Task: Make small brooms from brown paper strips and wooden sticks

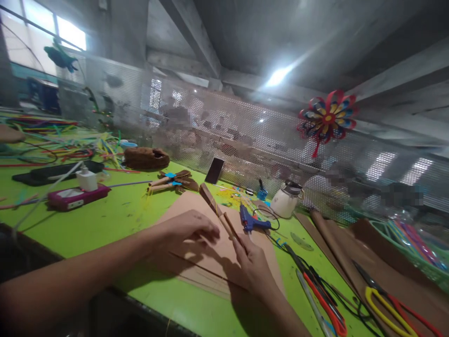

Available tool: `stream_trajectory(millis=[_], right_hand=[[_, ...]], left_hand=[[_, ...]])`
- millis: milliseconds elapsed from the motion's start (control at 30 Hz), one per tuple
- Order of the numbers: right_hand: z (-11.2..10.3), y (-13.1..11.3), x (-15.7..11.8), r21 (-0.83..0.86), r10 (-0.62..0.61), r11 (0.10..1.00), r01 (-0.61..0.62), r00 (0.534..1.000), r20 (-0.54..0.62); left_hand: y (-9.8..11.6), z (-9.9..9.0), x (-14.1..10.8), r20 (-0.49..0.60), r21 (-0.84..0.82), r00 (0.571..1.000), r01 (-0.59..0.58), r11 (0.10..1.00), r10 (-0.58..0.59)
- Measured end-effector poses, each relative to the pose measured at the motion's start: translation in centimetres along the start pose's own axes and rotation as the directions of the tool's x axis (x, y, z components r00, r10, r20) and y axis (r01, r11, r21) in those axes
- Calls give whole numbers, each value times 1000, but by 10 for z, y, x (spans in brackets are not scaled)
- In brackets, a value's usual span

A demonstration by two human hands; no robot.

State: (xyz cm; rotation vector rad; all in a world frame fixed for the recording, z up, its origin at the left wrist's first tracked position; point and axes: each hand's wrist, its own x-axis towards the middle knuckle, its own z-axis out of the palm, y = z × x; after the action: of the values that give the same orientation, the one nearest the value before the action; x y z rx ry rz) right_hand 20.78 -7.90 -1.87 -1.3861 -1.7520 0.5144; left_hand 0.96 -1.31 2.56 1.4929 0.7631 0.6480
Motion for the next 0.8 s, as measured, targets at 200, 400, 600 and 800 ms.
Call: stream_trajectory(millis=[200, 400, 600, 800], right_hand=[[-5, 8, -8, -526, -381, 808, 266, 917, -121], [-5, 18, -8, -754, -557, 549, 360, 831, -9], [-15, 26, -3, -788, -462, 546, 286, 887, 2], [-16, 22, -1, -656, -490, 630, 416, 868, 79]], left_hand=[[12, -26, -17, -490, -126, 836, -350, 928, 248], [-8, 19, -15, 13, -437, 983, -157, 886, 181], [4, -3, -34, -11, -196, 996, -93, 976, 93], [30, -99, -51, -321, -462, 946, -191, 866, 37]])
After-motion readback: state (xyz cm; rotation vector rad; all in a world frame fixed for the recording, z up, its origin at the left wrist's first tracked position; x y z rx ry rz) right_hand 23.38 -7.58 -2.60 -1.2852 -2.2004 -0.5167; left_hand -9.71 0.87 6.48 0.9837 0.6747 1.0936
